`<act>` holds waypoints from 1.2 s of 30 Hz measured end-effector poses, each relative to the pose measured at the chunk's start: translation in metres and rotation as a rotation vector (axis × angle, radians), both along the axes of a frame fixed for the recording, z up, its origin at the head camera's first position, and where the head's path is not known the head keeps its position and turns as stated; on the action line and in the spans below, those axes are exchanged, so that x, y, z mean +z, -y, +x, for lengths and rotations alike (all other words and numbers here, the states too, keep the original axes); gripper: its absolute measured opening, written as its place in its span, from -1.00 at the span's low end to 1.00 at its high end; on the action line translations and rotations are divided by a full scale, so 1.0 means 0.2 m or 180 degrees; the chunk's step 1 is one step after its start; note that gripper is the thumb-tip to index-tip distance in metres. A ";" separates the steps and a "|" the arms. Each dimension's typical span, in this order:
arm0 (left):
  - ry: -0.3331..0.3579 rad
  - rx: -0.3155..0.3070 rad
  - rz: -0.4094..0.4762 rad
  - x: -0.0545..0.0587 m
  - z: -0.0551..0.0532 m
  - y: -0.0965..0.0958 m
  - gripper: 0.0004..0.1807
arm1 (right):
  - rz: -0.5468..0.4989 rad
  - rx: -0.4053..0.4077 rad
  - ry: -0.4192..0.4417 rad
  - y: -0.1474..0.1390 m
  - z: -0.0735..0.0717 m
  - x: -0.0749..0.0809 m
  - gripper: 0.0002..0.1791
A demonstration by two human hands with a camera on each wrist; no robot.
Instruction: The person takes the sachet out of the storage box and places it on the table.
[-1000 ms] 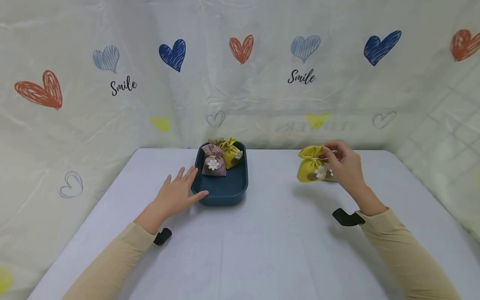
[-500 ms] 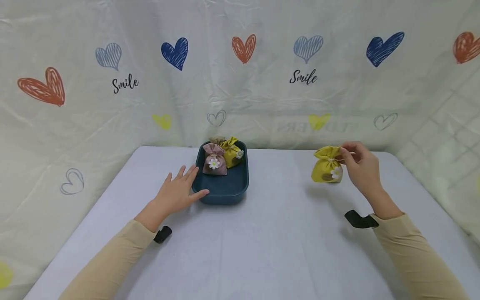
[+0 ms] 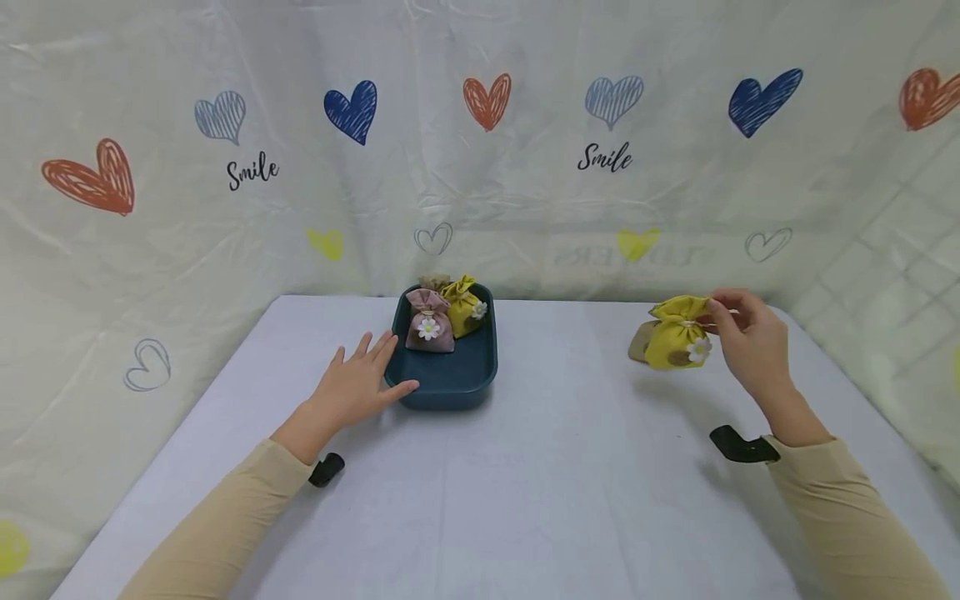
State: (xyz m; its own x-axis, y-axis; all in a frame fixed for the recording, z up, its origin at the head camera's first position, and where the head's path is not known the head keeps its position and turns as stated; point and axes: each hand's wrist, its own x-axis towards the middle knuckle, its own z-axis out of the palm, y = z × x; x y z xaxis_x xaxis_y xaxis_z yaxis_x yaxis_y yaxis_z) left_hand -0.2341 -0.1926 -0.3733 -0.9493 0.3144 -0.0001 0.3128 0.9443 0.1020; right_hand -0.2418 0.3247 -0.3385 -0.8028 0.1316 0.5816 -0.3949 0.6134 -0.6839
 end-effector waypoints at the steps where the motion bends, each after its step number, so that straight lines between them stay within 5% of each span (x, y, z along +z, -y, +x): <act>1: 0.0001 -0.0003 -0.0003 0.00 0.00 0.00 0.04 | -0.0012 -0.0025 0.0004 -0.01 0.00 0.00 -0.73; 16: 0.0034 -0.0006 0.0010 -0.01 0.00 0.01 0.05 | -0.0287 -0.0216 -0.0084 -0.16 0.03 0.01 -0.91; 36: 0.0007 -0.0012 0.0028 -0.02 -0.01 0.01 0.05 | -0.0284 -0.0408 0.0146 -0.24 0.05 -0.02 -0.91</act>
